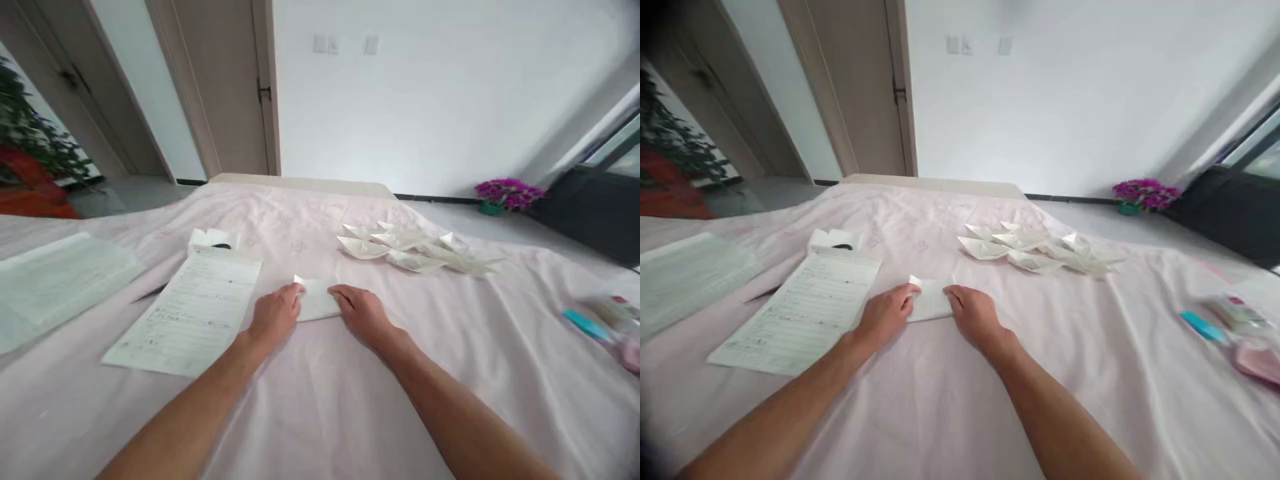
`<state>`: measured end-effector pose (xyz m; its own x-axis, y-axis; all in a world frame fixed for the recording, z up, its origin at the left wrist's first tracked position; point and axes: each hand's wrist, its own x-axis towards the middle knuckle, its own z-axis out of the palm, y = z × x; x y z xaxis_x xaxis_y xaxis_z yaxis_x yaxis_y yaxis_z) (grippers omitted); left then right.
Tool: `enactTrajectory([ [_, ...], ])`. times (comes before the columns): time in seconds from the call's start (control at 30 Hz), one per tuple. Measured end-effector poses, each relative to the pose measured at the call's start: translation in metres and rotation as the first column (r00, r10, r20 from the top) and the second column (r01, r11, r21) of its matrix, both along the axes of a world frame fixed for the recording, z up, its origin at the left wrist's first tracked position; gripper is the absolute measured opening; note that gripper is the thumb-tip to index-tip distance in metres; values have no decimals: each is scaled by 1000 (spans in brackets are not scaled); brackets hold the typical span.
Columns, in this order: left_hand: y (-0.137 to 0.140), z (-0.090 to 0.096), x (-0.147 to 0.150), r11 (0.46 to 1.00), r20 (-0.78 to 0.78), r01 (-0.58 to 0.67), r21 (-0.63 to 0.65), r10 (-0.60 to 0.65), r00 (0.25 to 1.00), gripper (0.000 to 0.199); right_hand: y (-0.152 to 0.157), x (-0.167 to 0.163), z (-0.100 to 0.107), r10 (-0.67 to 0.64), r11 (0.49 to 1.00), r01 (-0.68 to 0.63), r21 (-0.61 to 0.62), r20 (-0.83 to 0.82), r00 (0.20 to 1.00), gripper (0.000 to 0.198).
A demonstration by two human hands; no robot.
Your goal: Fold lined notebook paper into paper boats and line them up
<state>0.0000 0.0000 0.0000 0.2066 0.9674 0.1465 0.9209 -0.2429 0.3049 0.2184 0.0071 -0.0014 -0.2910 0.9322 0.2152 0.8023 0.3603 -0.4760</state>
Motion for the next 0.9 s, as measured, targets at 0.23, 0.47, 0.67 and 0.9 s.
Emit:
enactTrajectory([
  [0.23,0,-1,-2,1000,-11,-1,6,1,1000,30,0,-1,0,-10,1000,10,-4,11,1000,31],
  [0.47,-1,1,-2,1000,-26,-7,16,8,1000,31,-1,-2,3,-17,1000,17,1,29,999,31],
  [0.67,-1,1,-2,1000,-31,-6,18,6,999,31,-1,-2,2,-13,1000,13,13,28,1000,31],
  [0.9,-2,5,-1,1000,-18,-8,-1,8,1000,32,-1,-2,2,-20,1000,20,6,29,999,30],
])
